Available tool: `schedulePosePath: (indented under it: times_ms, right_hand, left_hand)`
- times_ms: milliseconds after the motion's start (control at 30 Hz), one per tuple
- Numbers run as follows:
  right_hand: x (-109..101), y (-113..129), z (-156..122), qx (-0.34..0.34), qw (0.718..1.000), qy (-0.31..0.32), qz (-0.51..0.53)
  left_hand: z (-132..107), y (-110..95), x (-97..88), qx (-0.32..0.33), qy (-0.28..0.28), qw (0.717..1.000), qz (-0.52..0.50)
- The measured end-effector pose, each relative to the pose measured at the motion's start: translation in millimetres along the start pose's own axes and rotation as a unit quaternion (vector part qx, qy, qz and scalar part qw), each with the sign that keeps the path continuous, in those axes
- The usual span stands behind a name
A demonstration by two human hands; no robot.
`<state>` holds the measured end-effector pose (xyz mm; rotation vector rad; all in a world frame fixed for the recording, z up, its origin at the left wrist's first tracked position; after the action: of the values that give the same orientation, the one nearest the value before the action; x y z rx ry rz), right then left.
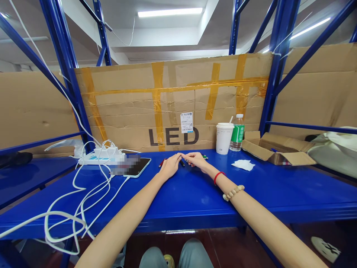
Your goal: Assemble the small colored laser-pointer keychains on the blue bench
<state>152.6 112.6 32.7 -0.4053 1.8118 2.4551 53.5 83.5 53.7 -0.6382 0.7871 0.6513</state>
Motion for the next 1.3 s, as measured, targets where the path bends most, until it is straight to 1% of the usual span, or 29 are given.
schedulePosePath:
  times_ms: [533, 833, 1167, 1300]
  right_hand:
    - [0.0, -1.2, 1.7, -0.008, 1.000, -0.001, -0.002]
    - [-0.7, -1.8, 0.5, 0.000, 1.000, -0.003, -0.002]
    - [0.7, -1.2, -0.1, 0.004, 1.000, -0.003, -0.008]
    - [1.2, -1.8, 0.4, 0.001, 1.000, -0.001, -0.009]
  left_hand:
    - [-1.4, -1.7, -1.3, -0.014, 0.011, 1.000, -0.002]
    - [-1.1, -1.0, -0.6, -0.011, 0.009, 1.000, -0.002]
    - [-0.2, 2.3, 2.7, -0.019, 0.020, 1.000, 0.007]
    - [-0.4, 4.7, 4.7, -0.034, 0.032, 0.999, 0.017]
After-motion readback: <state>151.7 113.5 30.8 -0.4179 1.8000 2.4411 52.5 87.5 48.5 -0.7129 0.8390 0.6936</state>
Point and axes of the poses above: each hand's wrist, its own z-axis towards the middle knuckle, its own x-axis out of the palm, y = z × x, the point moved 9 cm from there along z, towards the middle knuckle, and after that the axes turned 1 degree about -z, right-handed, at the moved point
